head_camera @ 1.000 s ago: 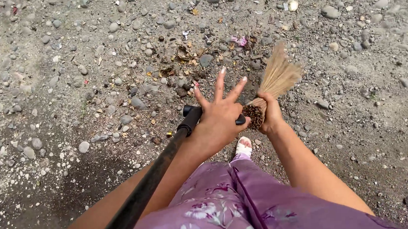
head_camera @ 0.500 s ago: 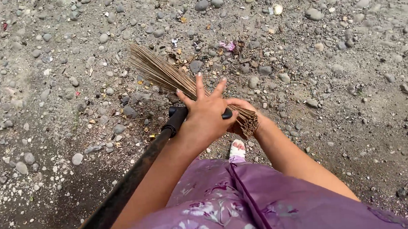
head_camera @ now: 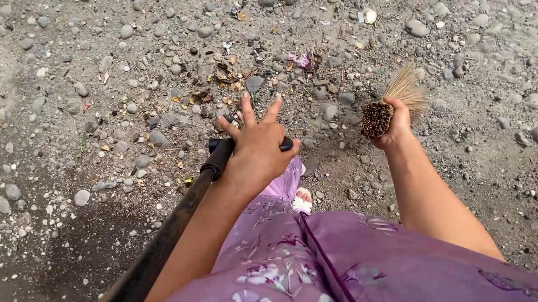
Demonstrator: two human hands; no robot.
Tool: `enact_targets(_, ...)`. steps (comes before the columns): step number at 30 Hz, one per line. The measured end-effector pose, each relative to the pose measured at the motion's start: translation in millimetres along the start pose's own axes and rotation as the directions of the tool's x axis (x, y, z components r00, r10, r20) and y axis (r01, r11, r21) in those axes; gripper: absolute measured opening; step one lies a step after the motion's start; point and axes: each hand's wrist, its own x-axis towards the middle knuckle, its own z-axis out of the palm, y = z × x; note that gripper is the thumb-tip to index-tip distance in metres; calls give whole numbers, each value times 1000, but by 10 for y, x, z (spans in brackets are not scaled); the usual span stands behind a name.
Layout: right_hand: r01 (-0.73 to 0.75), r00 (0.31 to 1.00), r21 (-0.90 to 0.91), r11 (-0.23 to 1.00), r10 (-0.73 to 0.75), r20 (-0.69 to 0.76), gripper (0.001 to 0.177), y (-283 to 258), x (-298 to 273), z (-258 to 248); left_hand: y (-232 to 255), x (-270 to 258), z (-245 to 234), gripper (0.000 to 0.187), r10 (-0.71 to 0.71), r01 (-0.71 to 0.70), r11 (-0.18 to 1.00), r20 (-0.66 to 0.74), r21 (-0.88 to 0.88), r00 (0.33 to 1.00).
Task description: Sweep debris and dirt off a rocky outdoor ground using a bundle broom.
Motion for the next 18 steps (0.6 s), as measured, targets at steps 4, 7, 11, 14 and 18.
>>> enact_targets(4, -187, 976, -118, 975, 198, 87, 35, 286, 567, 389, -65, 489, 11, 46, 57, -55, 998, -93, 24, 994)
enact_targets(7, -322, 842, -287, 902, 412, 349, 29, 491, 519, 904, -154, 720, -189, 53, 102, -105, 994, -150, -12, 983)
enact_targets(11, -558, 530, -286, 779, 600, 599, 35, 436, 509, 1204, -189, 1051, -525, 50, 49, -50, 999, -57, -7, 997)
enact_targets(14, -499, 464, -394, 772, 622, 631, 37, 136, 178, 1388, -294, 1214, -724, 48, 34, -34, 999, -32, 10, 999)
enact_targets(18, -144, 890, -367, 919, 282, 358, 43, -347, -31, 1204, -355, 1361, -990, 38, 42, -42, 999, -10, -31, 999)
